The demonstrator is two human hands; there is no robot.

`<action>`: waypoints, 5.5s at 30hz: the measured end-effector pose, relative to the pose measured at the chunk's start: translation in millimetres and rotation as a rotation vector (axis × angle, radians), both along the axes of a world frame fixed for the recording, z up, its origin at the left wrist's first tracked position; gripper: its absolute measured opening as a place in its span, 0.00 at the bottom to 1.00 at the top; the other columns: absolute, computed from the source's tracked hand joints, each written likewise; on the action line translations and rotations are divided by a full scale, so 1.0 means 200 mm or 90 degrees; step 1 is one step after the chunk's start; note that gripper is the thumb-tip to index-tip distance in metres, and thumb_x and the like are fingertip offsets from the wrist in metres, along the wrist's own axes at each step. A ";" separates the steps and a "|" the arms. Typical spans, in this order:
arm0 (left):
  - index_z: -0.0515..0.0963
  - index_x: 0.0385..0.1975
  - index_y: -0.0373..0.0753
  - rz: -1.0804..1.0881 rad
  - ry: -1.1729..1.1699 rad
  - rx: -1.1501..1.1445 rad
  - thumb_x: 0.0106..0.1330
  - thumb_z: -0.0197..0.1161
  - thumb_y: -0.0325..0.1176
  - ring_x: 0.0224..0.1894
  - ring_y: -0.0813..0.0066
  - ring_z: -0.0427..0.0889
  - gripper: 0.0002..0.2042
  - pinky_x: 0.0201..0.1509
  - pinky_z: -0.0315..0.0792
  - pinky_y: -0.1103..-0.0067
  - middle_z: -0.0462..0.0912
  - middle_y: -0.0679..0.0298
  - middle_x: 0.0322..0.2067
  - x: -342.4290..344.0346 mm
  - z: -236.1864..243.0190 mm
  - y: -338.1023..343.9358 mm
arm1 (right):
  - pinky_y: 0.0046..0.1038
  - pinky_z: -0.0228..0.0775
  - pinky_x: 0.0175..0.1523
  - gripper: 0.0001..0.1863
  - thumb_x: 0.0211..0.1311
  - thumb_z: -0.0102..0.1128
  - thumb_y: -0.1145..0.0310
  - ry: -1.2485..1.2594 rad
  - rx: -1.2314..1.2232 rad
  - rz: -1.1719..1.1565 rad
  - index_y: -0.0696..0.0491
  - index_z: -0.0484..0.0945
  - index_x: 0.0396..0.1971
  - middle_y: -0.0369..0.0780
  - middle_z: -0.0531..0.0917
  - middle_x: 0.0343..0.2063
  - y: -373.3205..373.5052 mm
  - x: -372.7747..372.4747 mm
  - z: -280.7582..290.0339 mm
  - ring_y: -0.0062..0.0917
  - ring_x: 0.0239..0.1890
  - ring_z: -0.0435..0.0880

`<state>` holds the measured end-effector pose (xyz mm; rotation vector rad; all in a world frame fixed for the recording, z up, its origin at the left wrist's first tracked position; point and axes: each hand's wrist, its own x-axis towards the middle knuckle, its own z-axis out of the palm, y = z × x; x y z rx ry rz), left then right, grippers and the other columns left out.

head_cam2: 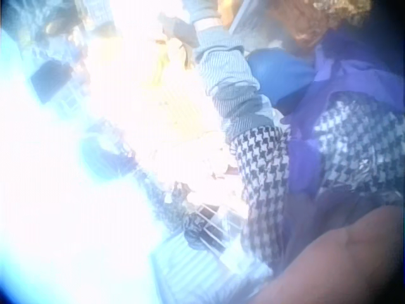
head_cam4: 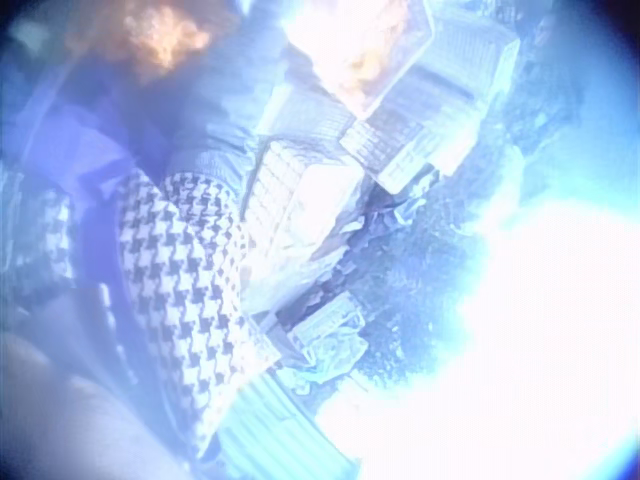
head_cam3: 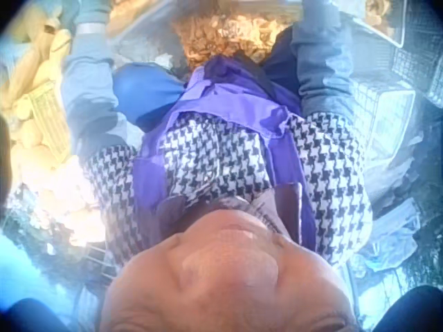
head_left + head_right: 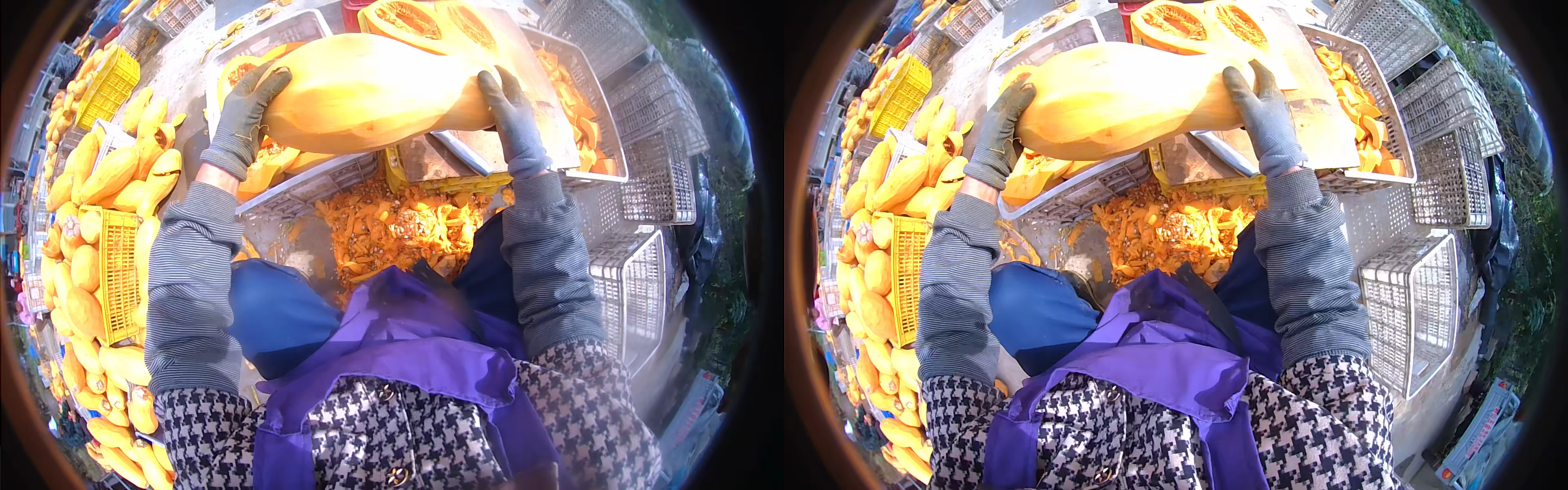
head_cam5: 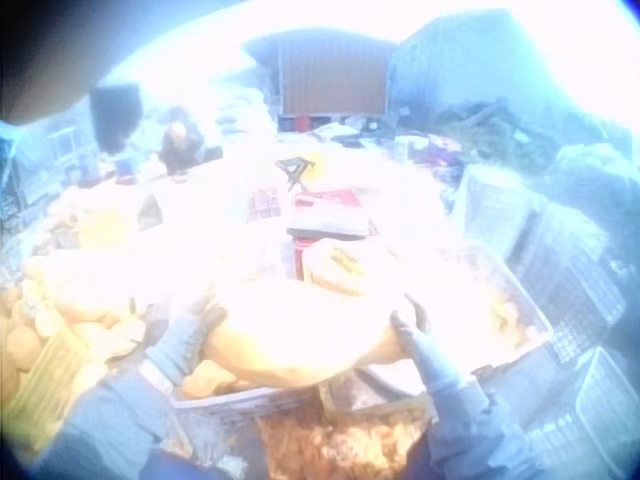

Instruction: The person sits on the ground and uses a large knife to peel and cut papayas on a wooden board. They remove the skin, split the fruit, scoop out seeds, and place the cut pieces into a white basket.

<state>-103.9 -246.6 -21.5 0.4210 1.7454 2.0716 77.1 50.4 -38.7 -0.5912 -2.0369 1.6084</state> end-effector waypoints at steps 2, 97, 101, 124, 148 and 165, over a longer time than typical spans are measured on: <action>0.72 0.54 0.34 0.053 -0.009 -0.054 0.60 0.68 0.38 0.47 0.73 0.79 0.25 0.48 0.75 0.81 0.80 0.59 0.45 0.03 -0.06 0.21 | 0.32 0.72 0.53 0.41 0.57 0.58 0.43 -0.044 0.032 -0.034 0.59 0.62 0.62 0.54 0.76 0.50 0.13 0.04 -0.06 0.37 0.49 0.80; 0.63 0.59 0.33 -0.413 1.018 -0.862 0.37 0.73 0.57 0.49 0.58 0.79 0.49 0.52 0.71 0.69 0.79 0.51 0.45 0.64 0.00 1.18 | 0.23 0.63 0.15 0.24 0.68 0.44 0.52 -0.200 -0.415 0.008 0.61 0.68 0.44 0.36 0.70 0.18 0.12 0.56 -0.19 0.20 0.12 0.69; 0.63 0.60 0.34 -0.438 0.994 -0.860 0.36 0.73 0.57 0.50 0.57 0.78 0.50 0.53 0.71 0.68 0.78 0.49 0.47 0.61 0.01 1.18 | 0.25 0.68 0.17 0.28 0.67 0.45 0.50 -0.178 -0.374 -0.043 0.63 0.68 0.50 0.40 0.74 0.21 0.04 0.60 -0.29 0.23 0.15 0.74; 0.75 0.49 0.36 -0.635 0.754 -0.873 0.39 0.76 0.44 0.47 0.57 0.79 0.35 0.53 0.70 0.71 0.81 0.53 0.44 0.44 0.10 1.31 | 0.42 0.74 0.40 0.25 0.65 0.51 0.57 -0.098 0.070 0.004 0.54 0.63 0.57 0.52 0.80 0.36 -0.04 0.95 -0.12 0.46 0.37 0.82; 0.76 0.50 0.38 -0.795 0.618 -0.837 0.37 0.78 0.45 0.47 0.66 0.77 0.36 0.55 0.68 0.77 0.81 0.58 0.45 0.26 0.11 1.45 | 0.37 0.74 0.35 0.24 0.62 0.57 0.64 -0.216 0.297 -0.023 0.55 0.67 0.56 0.47 0.81 0.30 -0.01 0.94 -0.15 0.41 0.29 0.83; 0.61 0.62 0.34 -0.569 0.943 -0.948 0.33 0.75 0.54 0.55 0.60 0.75 0.52 0.61 0.63 0.67 0.76 0.51 0.50 0.47 0.08 1.10 | 0.23 0.69 0.33 0.24 0.69 0.48 0.55 0.040 -0.409 -0.057 0.61 0.71 0.51 0.39 0.77 0.26 0.10 0.89 -0.17 0.19 0.26 0.75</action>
